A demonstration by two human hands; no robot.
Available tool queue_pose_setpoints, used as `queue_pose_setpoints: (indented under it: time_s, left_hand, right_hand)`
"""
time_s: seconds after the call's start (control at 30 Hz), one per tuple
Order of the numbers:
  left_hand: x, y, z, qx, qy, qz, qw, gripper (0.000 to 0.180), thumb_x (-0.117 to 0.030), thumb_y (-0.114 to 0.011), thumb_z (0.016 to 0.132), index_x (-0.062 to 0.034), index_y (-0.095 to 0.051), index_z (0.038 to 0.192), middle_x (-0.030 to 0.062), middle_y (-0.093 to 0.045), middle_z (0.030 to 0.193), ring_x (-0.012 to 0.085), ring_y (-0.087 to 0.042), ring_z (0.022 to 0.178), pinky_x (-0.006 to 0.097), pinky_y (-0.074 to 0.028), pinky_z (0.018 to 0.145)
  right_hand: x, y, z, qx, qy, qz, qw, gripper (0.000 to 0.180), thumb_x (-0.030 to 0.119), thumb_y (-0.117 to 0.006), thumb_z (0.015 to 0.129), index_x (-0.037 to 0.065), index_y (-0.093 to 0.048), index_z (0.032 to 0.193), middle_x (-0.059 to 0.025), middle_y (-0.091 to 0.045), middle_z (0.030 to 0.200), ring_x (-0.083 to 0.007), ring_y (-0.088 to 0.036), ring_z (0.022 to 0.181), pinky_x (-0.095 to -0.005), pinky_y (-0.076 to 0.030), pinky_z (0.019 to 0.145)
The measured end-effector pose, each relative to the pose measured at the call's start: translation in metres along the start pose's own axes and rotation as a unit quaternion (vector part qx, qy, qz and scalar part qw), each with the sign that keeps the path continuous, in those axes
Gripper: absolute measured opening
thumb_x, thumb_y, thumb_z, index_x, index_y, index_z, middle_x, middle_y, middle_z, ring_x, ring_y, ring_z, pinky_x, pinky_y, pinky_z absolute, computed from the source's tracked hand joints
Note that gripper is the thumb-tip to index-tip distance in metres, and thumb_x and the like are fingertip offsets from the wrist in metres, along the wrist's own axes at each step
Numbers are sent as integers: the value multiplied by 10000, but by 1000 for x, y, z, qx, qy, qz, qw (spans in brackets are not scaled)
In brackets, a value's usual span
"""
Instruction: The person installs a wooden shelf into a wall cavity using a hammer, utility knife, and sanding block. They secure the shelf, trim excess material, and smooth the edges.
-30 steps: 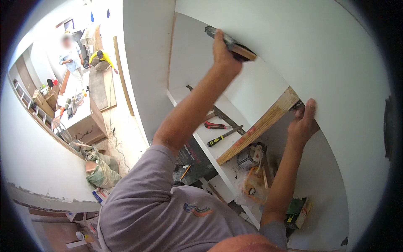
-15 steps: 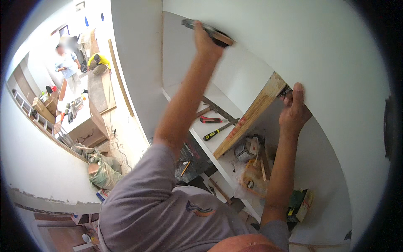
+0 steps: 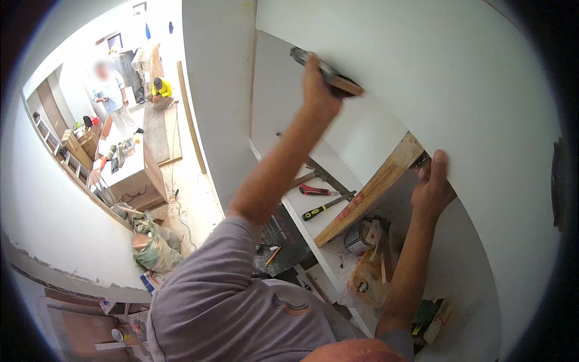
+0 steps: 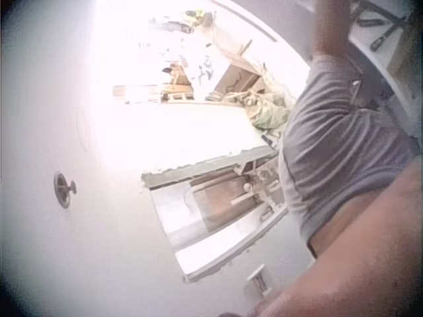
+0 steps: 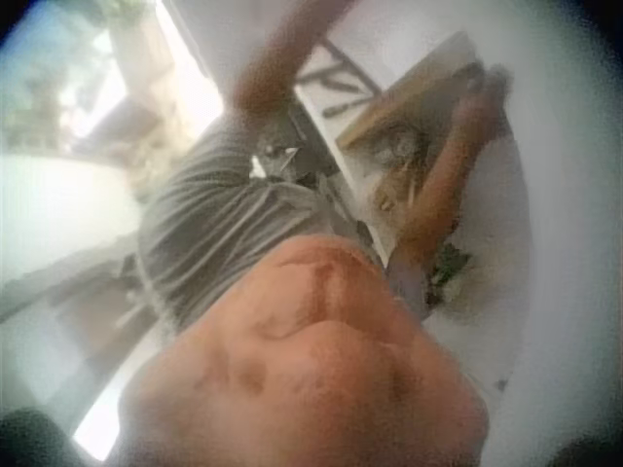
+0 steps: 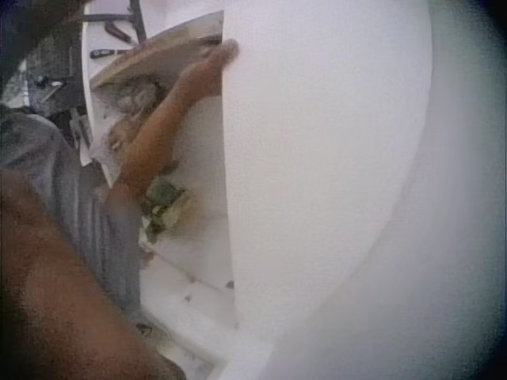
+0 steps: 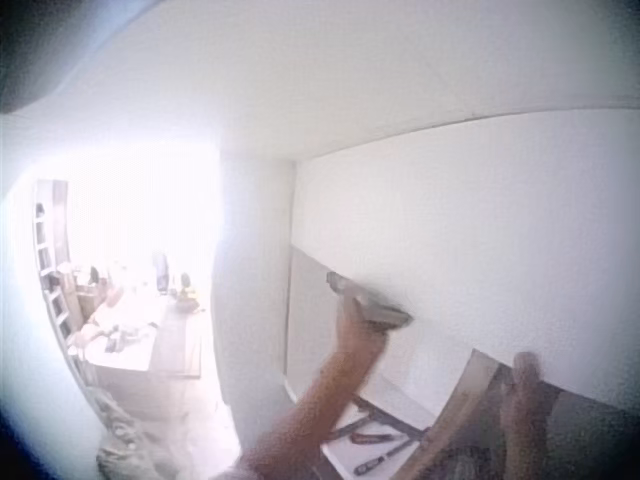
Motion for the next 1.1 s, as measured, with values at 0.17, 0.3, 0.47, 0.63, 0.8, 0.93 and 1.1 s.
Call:
queue_pose_setpoints:
  time_s: [0.17,0.3,0.47,0.63,0.8,0.93,1.1]
  left_hand:
    - [-112,54,138,140,85,-42,986,628,-620,-370,1017,-100,-393,1367,159,-529,1275,336,-541,1214,601,-510,958]
    - [-89,40,95,56,34,28,997,681,-642,-415,997,-102,-378,1409,165,-517,1327,370,-521,1258,610,-477,1011]
    - [-14,-17,-55,55,-14,-36,998,621,-502,-521,1016,-131,-347,1481,118,-448,1449,329,-460,1321,581,-373,1113]
    - [-44,41,49,36,-32,-6,999,630,-525,-459,1031,-81,-338,1461,136,-448,1435,332,-464,1316,569,-389,1105]
    - [-76,33,74,91,-57,-16,994,626,-531,-480,1022,-75,-370,1436,152,-472,1405,346,-489,1288,569,-418,1081]
    - [6,-19,-48,73,-92,-19,993,671,-526,-546,1005,-113,-325,1486,128,-438,1435,296,-377,1390,505,-329,1162]
    - [10,-17,-33,77,-79,-41,993,705,-534,-530,1004,-132,-259,1516,119,-359,1500,296,-346,1413,507,-323,1176]
  right_hand:
    - [5,-7,0,5,6,24,1000,119,141,-678,948,67,-601,1001,-16,-571,770,-113,-489,592,-273,-434,546]
    - [3,-6,-1,3,17,32,999,157,144,-680,944,57,-592,1041,-28,-579,784,-118,-502,593,-282,-448,548]
    - [-9,3,-5,-16,-24,26,999,149,150,-687,947,55,-593,1012,-24,-581,782,-117,-507,593,-273,-458,545]
    - [-5,-4,-11,-58,-67,72,993,129,135,-683,952,59,-597,1011,-19,-583,788,-108,-509,598,-264,-461,527]
    - [6,-8,-2,1,-16,90,996,127,119,-681,947,64,-602,1030,-24,-583,768,-119,-516,604,-270,-456,521]
    - [-6,5,-2,-18,-51,70,996,145,112,-682,943,57,-601,1050,-29,-571,739,-128,-522,614,-286,-451,531]
    - [5,-8,-2,-26,-55,104,993,205,176,-679,963,12,-642,845,-59,-630,766,-148,-554,582,-332,-475,548]
Point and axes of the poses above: each hand's wrist, its own z-axis towards the middle knuckle, its own y-axis out of the back of the hand, x = y × z, the point moved 7 cm from there along z, towards the middle knuckle
